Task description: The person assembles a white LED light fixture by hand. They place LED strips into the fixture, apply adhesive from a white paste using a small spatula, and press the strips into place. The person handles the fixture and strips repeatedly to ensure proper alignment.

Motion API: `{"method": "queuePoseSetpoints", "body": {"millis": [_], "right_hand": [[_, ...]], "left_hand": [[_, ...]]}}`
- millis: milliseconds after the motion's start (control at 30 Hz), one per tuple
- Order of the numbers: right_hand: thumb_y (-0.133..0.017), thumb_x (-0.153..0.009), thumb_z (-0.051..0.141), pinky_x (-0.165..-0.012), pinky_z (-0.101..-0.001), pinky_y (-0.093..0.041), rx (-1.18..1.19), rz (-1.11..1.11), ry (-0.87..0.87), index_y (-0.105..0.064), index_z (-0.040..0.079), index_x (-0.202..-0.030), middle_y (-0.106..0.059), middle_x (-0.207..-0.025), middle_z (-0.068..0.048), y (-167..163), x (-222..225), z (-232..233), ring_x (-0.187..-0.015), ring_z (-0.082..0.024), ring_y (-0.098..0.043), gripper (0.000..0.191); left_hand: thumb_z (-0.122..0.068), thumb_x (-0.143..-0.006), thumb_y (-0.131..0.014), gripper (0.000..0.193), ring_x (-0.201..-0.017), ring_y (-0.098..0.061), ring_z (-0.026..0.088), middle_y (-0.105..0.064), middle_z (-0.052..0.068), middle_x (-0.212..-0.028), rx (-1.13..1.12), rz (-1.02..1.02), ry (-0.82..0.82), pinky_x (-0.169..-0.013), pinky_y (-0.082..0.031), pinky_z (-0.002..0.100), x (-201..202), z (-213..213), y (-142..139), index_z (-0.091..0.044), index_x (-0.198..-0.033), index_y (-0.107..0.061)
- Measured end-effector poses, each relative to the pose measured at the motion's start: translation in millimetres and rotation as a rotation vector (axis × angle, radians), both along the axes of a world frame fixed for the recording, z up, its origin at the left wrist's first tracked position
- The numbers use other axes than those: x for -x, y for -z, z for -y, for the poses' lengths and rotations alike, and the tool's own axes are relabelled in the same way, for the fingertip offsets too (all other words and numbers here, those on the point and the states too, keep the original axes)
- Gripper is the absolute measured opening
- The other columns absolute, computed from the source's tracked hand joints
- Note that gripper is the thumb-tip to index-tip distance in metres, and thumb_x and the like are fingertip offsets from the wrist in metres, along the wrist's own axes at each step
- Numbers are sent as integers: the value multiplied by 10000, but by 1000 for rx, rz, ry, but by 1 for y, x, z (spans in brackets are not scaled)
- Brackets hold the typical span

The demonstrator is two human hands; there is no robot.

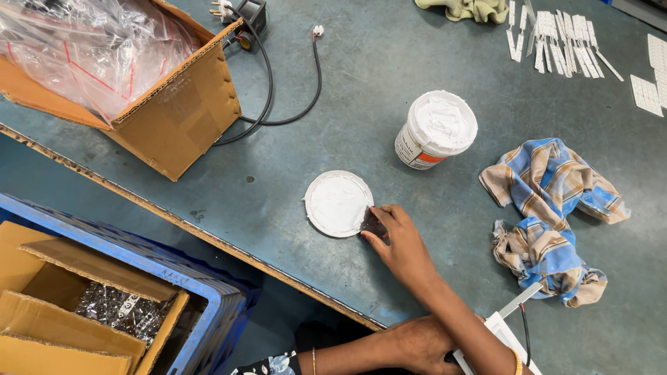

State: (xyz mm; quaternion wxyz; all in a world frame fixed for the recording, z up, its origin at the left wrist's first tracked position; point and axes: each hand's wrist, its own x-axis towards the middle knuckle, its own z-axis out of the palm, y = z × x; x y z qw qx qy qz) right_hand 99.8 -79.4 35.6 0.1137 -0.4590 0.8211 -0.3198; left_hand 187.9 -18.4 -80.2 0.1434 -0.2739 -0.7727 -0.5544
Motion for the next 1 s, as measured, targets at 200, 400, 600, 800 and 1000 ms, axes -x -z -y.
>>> {"method": "queuePoseSetpoints", "body": {"millis": [200, 400, 600, 800, 1000], "right_hand": [[-761, -855, 180, -801, -326, -580, -17, 9, 21, -669, 7, -1233, -658, -1197, -101, 4, 0, -4, -994, -226, -707, 426], [-641, -932, 79, -852, -348, -620, 203, 503, 53, -718, -24, -1148, -668, -1231, -108, 3, 18, -15, -1041, -224, -693, 251], [-473, -943, 75, -960, -366, -555, 346, 1240, 109, -695, -68, -1170, -739, -1197, -171, -25, 40, -50, -1110, -230, -689, 348], [-554, -919, 40, -877, -412, -545, 279, 127, 272, -667, 38, -1264, -681, -1198, -144, -48, 88, -144, -967, -268, -617, 364], [-686, -828, 26, -958, -513, -415, -203, -696, 405, -730, 104, -1054, -651, -1156, -179, -18, 154, -282, -1165, -422, -548, 243]], "left_hand": [[-340, -867, -701, 783, -1406, -507, 393, -523, 288, -1470, -32, -27, -16, -1239, -383, 396, -1, 2, -3, 83, -1472, -441], [-308, -856, -706, 746, -1374, -494, 399, -525, 260, -1440, -19, -8, 25, -1245, -396, 434, -1, 7, -16, 54, -1456, -447], [-305, -894, -708, 712, -1416, -496, 386, -504, 232, -1476, -55, 70, 32, -1247, -409, 456, -7, 14, -43, 15, -1475, -450], [-272, -882, -761, 618, -1375, -538, 388, -510, 213, -1498, 1, 157, -15, -1150, -457, 431, -9, 11, -61, -88, -1425, -531], [-190, -830, -795, 596, -1359, -540, 383, -515, 189, -1466, -2, 195, -15, -1126, -451, 423, -1, 4, -74, -87, -1353, -530]]}}
